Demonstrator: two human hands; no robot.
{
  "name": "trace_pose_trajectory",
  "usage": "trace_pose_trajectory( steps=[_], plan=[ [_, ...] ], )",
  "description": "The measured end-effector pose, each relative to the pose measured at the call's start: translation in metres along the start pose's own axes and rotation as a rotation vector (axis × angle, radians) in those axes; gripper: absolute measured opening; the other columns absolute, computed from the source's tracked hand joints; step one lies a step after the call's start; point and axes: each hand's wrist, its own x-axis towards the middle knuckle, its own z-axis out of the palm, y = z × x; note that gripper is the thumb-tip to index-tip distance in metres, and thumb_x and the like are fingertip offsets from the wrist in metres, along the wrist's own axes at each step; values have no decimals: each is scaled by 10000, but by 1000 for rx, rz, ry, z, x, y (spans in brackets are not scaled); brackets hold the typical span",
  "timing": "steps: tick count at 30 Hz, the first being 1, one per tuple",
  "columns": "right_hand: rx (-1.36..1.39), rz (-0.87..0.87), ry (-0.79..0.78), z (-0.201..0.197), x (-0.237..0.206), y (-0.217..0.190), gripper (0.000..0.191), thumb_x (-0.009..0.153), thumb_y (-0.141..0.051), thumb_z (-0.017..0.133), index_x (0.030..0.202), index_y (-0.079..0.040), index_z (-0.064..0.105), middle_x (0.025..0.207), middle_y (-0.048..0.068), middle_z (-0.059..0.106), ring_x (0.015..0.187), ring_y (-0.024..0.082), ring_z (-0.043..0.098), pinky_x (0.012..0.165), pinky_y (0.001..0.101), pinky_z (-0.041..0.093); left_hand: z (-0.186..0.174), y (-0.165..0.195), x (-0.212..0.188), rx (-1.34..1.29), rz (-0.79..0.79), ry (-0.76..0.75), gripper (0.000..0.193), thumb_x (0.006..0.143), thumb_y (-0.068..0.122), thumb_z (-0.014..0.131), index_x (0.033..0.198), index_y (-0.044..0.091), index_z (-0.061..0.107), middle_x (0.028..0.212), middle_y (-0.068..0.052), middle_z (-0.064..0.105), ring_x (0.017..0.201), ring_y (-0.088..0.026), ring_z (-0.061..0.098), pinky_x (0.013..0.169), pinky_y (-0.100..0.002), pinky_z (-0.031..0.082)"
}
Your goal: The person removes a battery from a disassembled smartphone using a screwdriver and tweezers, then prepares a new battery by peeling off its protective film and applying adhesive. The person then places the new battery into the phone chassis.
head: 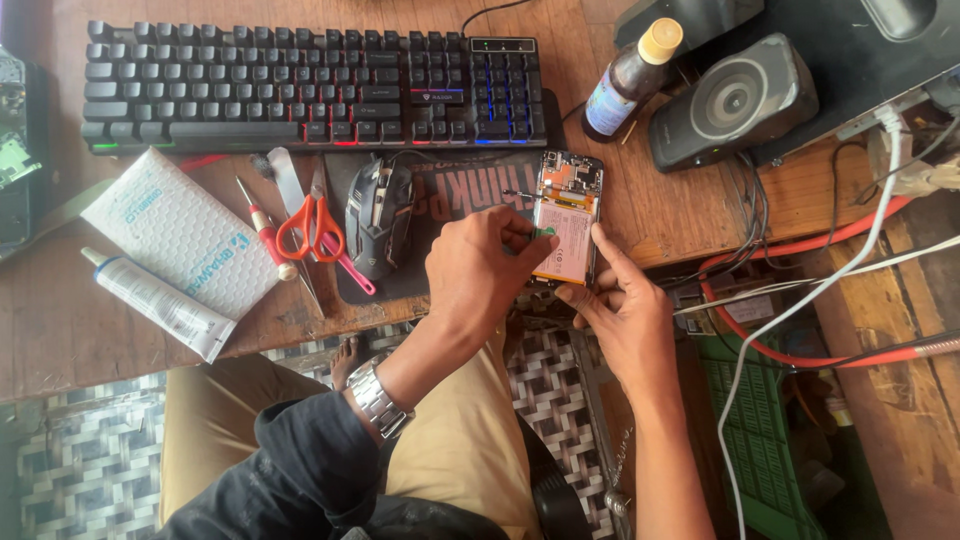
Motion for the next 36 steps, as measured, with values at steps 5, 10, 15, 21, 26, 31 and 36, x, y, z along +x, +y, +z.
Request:
trace_pose_trajectory(
  steps=[5, 10, 15, 21, 26, 31, 36],
  plan=[
    [70, -121, 42, -1, -10, 5, 848, 825, -183, 805, 1572, -80, 417, 837, 33, 690, 684, 80, 626, 586, 226, 507, -13, 0, -13, -140, 148, 76, 293, 855, 344, 799, 957, 70, 780, 788, -46, 775, 668, -153, 735, 593, -290, 559],
    [-125, -212, 242, -25, -56, 31, 682, 920, -205, 749, 1508, -16, 459, 975, 81, 736, 787, 114, 694, 670, 239, 568, -72, -22, -71, -204, 174, 69, 212, 888, 231, 800, 1010, 59, 780, 643, -23, 692, 545, -58, 611, 490, -240, 460],
    [33, 50, 147, -2, -104, 76, 615, 913, -196, 722, 1456, 12, 521, 979, 103, 726, 849, 128, 662, 749, 265, 549, -91, -65, -97, -647, 15, 177, 151, 925, 123, 770, 962, -3, 697, 746, -39, 683, 598, -84, 633, 532, -232, 520],
    [428, 173, -14, 50, -129, 57, 587, 933, -169, 703, 1462, 18, 531, 1162, 137, 683, 1008, 163, 661, 898, 308, 532, -82, -78, -68, -1343, 34, 15, 143, 1026, 112, 635, 1087, -17, 643, 797, -109, 667, 616, -163, 612, 555, -282, 472],
    [485, -265, -90, 76, -121, 7, 698, 907, -71, 774, 1514, 19, 441, 1404, 162, 591, 1205, 207, 625, 1087, 371, 479, -67, -61, -72, -1450, 25, -100, 141, 1047, 117, 619, 1093, -15, 643, 810, -105, 656, 636, -152, 610, 532, -262, 426],
    [442, -217, -107, 85, -107, -23, 325, 915, -43, 775, 1225, -2, 685, 1147, 104, 718, 1029, 148, 670, 937, 308, 540, -69, -66, -81, -1475, -33, -103, 122, 1038, 111, 618, 1077, -3, 633, 809, -100, 657, 633, -149, 611, 531, -258, 424],
    [271, -238, -110, 97, -102, -49, 99, 911, -42, 771, 1002, -3, 770, 941, 48, 738, 865, 116, 648, 786, 271, 527, -97, -82, -90, -1427, -3, 16, 95, 1028, 99, 628, 1067, 12, 627, 818, -88, 652, 628, -138, 589, 537, -255, 429]
  ],
)
